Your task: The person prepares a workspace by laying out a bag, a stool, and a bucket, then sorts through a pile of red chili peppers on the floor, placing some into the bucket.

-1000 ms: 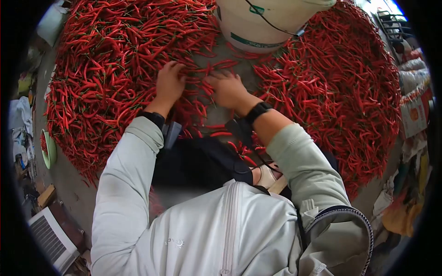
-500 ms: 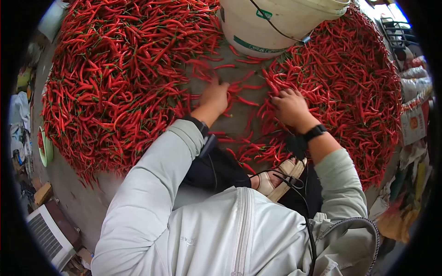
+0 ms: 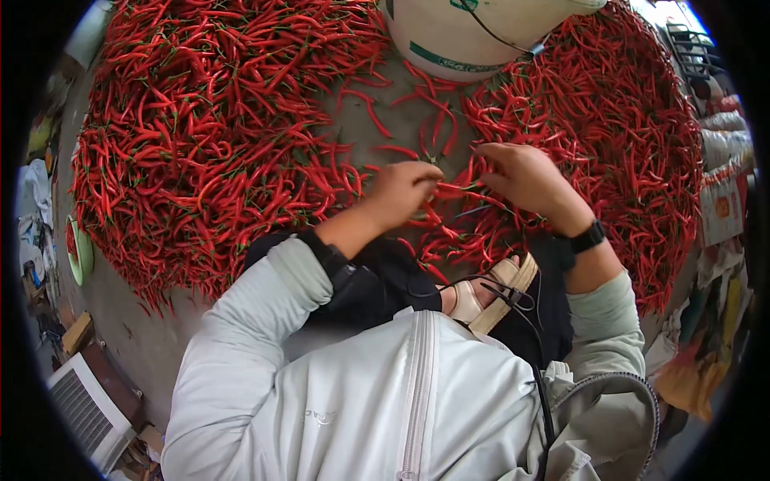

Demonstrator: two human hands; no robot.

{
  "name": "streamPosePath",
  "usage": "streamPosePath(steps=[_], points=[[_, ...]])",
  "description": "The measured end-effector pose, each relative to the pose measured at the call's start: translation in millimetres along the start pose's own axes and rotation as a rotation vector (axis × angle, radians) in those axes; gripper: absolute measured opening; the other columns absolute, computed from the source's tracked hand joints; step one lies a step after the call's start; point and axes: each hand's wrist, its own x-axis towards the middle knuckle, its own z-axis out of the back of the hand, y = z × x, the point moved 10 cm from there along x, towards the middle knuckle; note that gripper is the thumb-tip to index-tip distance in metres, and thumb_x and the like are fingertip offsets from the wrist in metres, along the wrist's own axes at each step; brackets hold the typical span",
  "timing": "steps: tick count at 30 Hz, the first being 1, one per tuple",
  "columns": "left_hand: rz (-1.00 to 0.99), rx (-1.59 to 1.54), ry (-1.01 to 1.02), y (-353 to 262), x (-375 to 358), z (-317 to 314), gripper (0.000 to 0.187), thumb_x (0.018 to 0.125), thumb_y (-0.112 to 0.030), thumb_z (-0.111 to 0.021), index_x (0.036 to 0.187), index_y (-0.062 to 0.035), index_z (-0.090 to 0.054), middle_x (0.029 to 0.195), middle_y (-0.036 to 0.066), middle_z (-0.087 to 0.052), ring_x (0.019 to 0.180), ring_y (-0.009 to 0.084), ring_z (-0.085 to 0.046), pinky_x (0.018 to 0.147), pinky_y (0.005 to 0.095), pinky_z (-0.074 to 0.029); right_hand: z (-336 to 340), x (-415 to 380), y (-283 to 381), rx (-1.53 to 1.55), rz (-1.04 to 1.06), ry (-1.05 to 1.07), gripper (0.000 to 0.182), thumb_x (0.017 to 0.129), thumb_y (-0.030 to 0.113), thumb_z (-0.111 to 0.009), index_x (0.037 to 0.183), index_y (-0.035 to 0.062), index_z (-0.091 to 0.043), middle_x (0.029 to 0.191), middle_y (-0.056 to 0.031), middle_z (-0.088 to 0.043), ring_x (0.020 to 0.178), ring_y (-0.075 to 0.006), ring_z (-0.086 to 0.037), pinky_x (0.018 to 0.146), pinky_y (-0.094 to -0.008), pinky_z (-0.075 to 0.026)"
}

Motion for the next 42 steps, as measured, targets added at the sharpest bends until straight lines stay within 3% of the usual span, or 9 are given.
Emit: streamPosePath(steps=[6,7,10,14,17,21,32,37,42], points=[[0.335,-0.752,0.004,30.9,5.2,20.4,0.020,0.089,-0.006,-0.054,0.107,-0.0018,-0.060,0.098,0.008,-0.064,0.087,0.0163,-0.062,0.074,0.0271,-0.052,-52.3,21.5,23.4,0.578,0.116,-0.029,0.045,0.071,0.015,-0.069,0.110,0.0000,-0.055,0.087,-0.0202,-0.062,0.080,-0.0328,-0.062,0.069,-0.0376,-0.048],[0.342,-0.884,0.002,26.1,8.7,22.6,0.022,0.090,-0.006,-0.052,0.110,-0.0023,-0.058,0.099,0.008,-0.064,0.087,0.0157,-0.062,0.073,0.0257,-0.053,-57.2,22.4,21.3,0.627,0.009,0.046,0.039,0.079,0.011,-0.067,0.113,-0.0008,-0.054,0.072,-0.0019,-0.055,0.066,-0.0073,-0.048,0.060,-0.0253,-0.043],[0.382,-1.064,0.005,20.9,15.7,26.6,0.027,0.091,-0.008,-0.052,0.118,-0.0040,-0.054,0.101,0.008,-0.063,0.090,0.0149,-0.062,0.073,0.0250,-0.052,-55.8,23.0,-9.4,0.621,-0.021,-0.062,0.029,0.084,0.010,-0.061,0.110,-0.0016,-0.055,0.071,0.0029,-0.053,0.062,-0.0066,-0.047,0.056,-0.0239,-0.041],[0.303,-0.534,-0.150,55.8,22.7,45.3,0.031,0.088,-0.017,-0.058,0.117,-0.0072,-0.057,0.109,0.005,-0.061,0.092,0.0159,-0.061,0.077,0.0325,-0.049,-16.9,-3.0,-66.4,0.514,-0.309,-0.095,0.025,0.085,0.014,-0.060,0.108,0.0027,-0.058,0.074,0.0015,-0.056,0.069,-0.0102,-0.053,0.062,-0.0275,-0.043],[0.198,0.204,-0.065,59.3,22.9,35.7,0.031,0.074,-0.023,-0.066,0.104,-0.0148,-0.064,0.102,0.008,-0.060,0.089,0.0265,-0.059,0.078,0.0353,-0.048,36.1,-27.6,-52.5,-0.480,-0.128,-0.546,0.039,0.071,0.015,-0.066,0.108,0.0054,-0.057,0.099,-0.0158,-0.059,0.089,-0.0314,-0.057,0.077,-0.0402,-0.047],[0.070,0.610,0.135,51.7,24.1,-6.1,0.031,0.071,-0.025,-0.069,0.097,-0.0098,-0.062,0.104,0.007,-0.056,0.098,0.0289,-0.055,0.080,0.0402,-0.048,-22.3,11.1,-16.7,-0.256,0.049,-0.294,0.034,0.069,0.012,-0.062,0.103,0.0055,-0.058,0.099,-0.0126,-0.060,0.090,-0.0322,-0.058,0.079,-0.0413,-0.048],[0.356,0.597,0.209,96.9,0.2,2.0,0.031,0.073,-0.010,-0.061,0.104,-0.0114,-0.056,0.108,0.011,-0.052,0.099,0.0328,-0.054,0.080,0.0414,-0.047,-138.4,70.5,-2.3,-0.243,0.127,0.076,0.018,0.074,0.008,-0.056,0.090,0.0049,-0.063,0.093,-0.0148,-0.063,0.082,-0.0323,-0.063,0.070,-0.0394,-0.052],[-0.303,0.401,-0.042,32.1,15.8,-12.6,0.040,0.071,-0.007,-0.062,0.110,-0.0130,-0.055,0.105,0.008,-0.055,0.100,0.0308,-0.054,0.081,0.0403,-0.047,-108.1,43.9,-0.4,-0.005,0.206,0.019,0.015,0.072,0.008,-0.058,0.085,0.0032,-0.063,0.083,-0.0153,-0.064,0.080,-0.0325,-0.063,0.068,-0.0403,-0.051],[-0.161,0.404,0.281,57.9,16.5,-60.6,0.034,0.071,-0.006,-0.063,0.104,-0.0119,-0.059,0.108,0.008,-0.056,0.098,0.0297,-0.055,0.081,0.0398,-0.048,-60.9,-0.1,-9.9,0.628,-0.008,-0.062,0.012,0.071,-0.001,-0.061,0.083,-0.0018,-0.061,0.076,-0.0086,-0.062,0.069,-0.0148,-0.060,0.065,-0.0281,-0.048]])
